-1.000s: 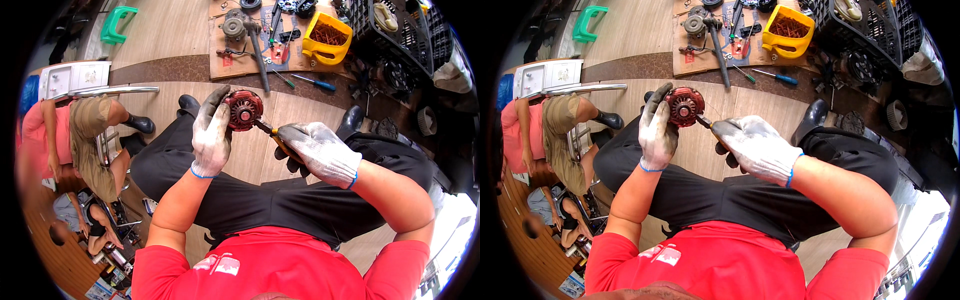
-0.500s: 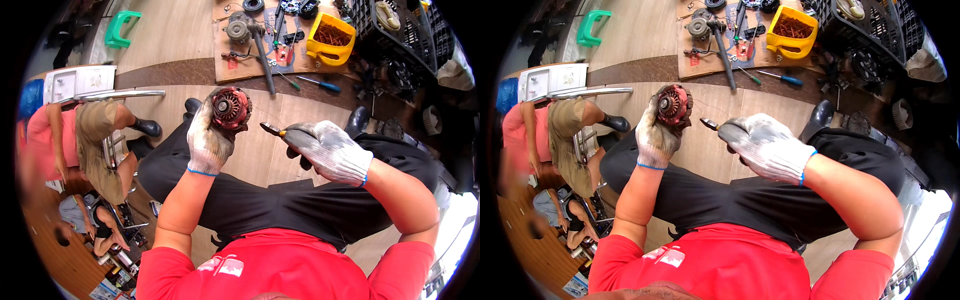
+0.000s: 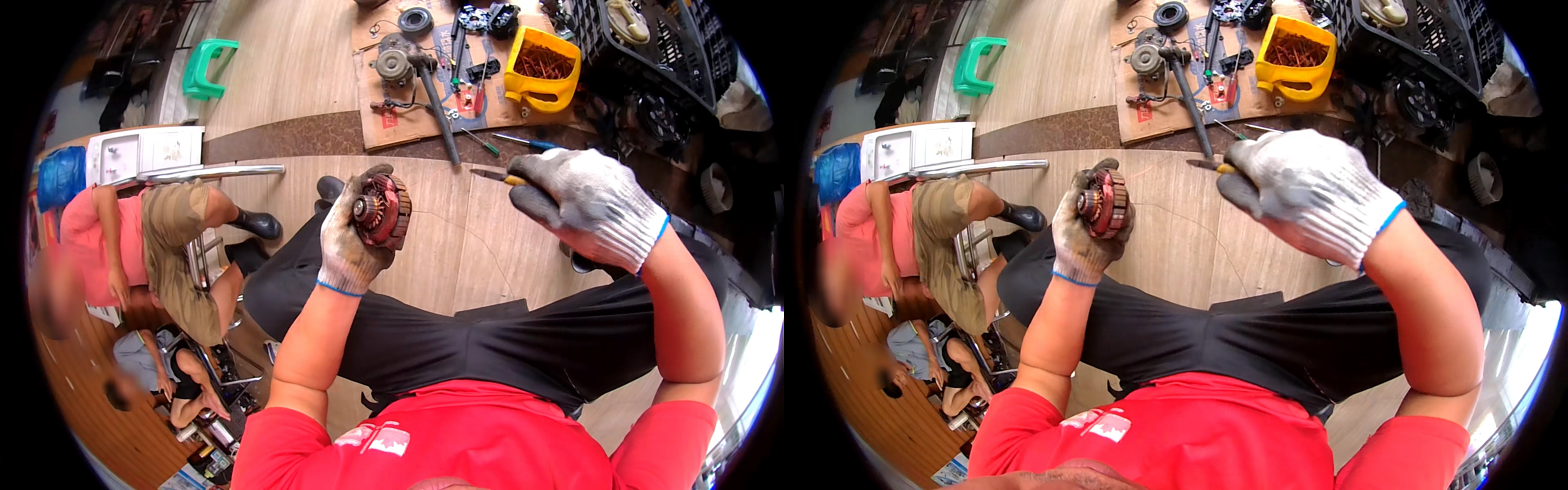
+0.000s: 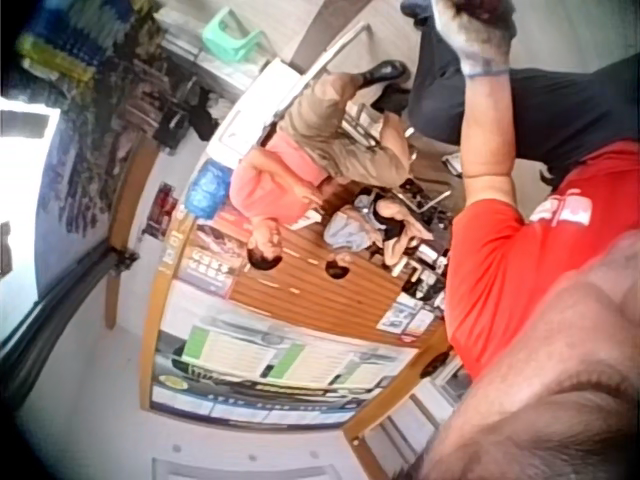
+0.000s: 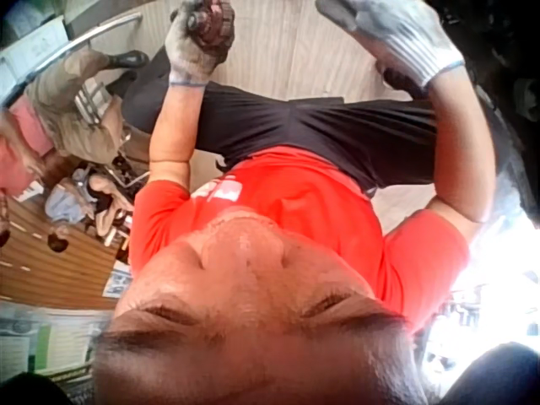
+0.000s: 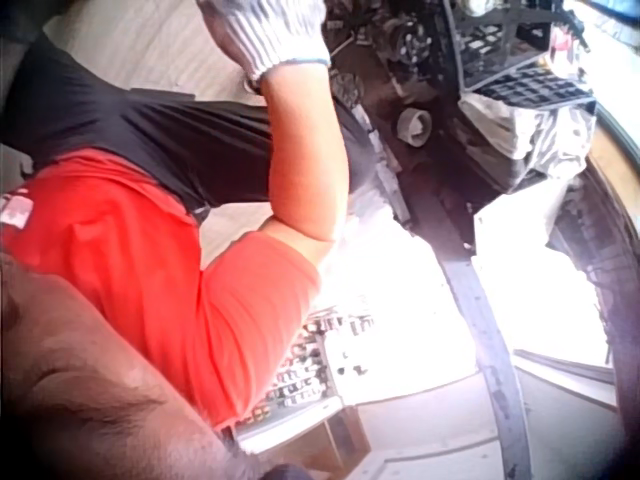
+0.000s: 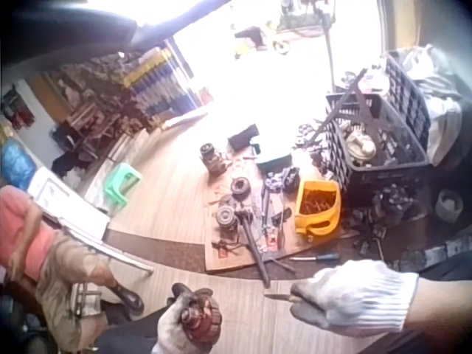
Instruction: The person holds a motor stator and uses pliers to pull and trim wires, then checks the internal components while sitting on the floor.
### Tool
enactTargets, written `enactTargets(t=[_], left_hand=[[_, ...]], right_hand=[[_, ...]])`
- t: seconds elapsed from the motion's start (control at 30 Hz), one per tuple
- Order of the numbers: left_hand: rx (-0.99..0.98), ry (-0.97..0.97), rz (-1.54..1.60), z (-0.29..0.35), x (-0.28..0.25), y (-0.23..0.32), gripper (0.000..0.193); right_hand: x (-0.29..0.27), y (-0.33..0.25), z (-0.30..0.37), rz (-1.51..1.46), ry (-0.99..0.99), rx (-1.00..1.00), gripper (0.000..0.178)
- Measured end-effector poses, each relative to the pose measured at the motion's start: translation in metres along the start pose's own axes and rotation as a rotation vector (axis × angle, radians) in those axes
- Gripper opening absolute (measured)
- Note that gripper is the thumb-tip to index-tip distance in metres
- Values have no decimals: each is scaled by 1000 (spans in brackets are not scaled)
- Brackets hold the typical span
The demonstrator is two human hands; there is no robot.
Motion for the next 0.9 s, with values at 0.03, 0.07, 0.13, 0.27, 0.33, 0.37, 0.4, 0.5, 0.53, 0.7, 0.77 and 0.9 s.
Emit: enactTargets(t=[0.03,0.07,0.13,0.27,0.33,0.37,0.4,0.5,0.53,0.7,0.77,0.9], left_hand=[[-10,-18,-9,0,1,0,45],[-19,-35,-18,0,2,1,44],[-18,-114,-24,-1,-2,1,41],[16,-82,-52,-3,-7,1,37],[26,-38,-21,-2,-2,0,34],[24,-26,-12,-6,-8,0,34],[22,-14,-3,-9,-15,1,33],[72,65,-42,-4,-12,3,30],[64,51,-59,-2,-12,5,31],[70,79,-31,-3,13,-4,32],[76,73,-20,-4,15,-6,32],[56,-64,-23,2,14,-5,35]], right_hand=[[-5,1,2,18,53,-31,29],[-7,4,4,46,107,-86,28],[-8,7,6,71,114,-123,27],[-8,15,8,27,100,-106,29],[-5,29,5,-64,89,-91,30],[-15,32,6,-165,-6,45,32],[-7,56,2,-261,46,-8,32],[-15,98,-17,156,119,-6,32],[-12,115,-28,109,96,186,33],[69,241,-60,-132,-185,773,34],[90,273,-68,45,-305,787,40],[91,287,-97,133,-96,746,47]])
Point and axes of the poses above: each hand's wrist, its own z-axis away from the middle knuckle, its own x-axis out of the palm, y = z × x, the point moved 3 cm from there along -z, towards the middle knuckle, and after that the axes turned 4 degrees about z, right-handed, at the moved point
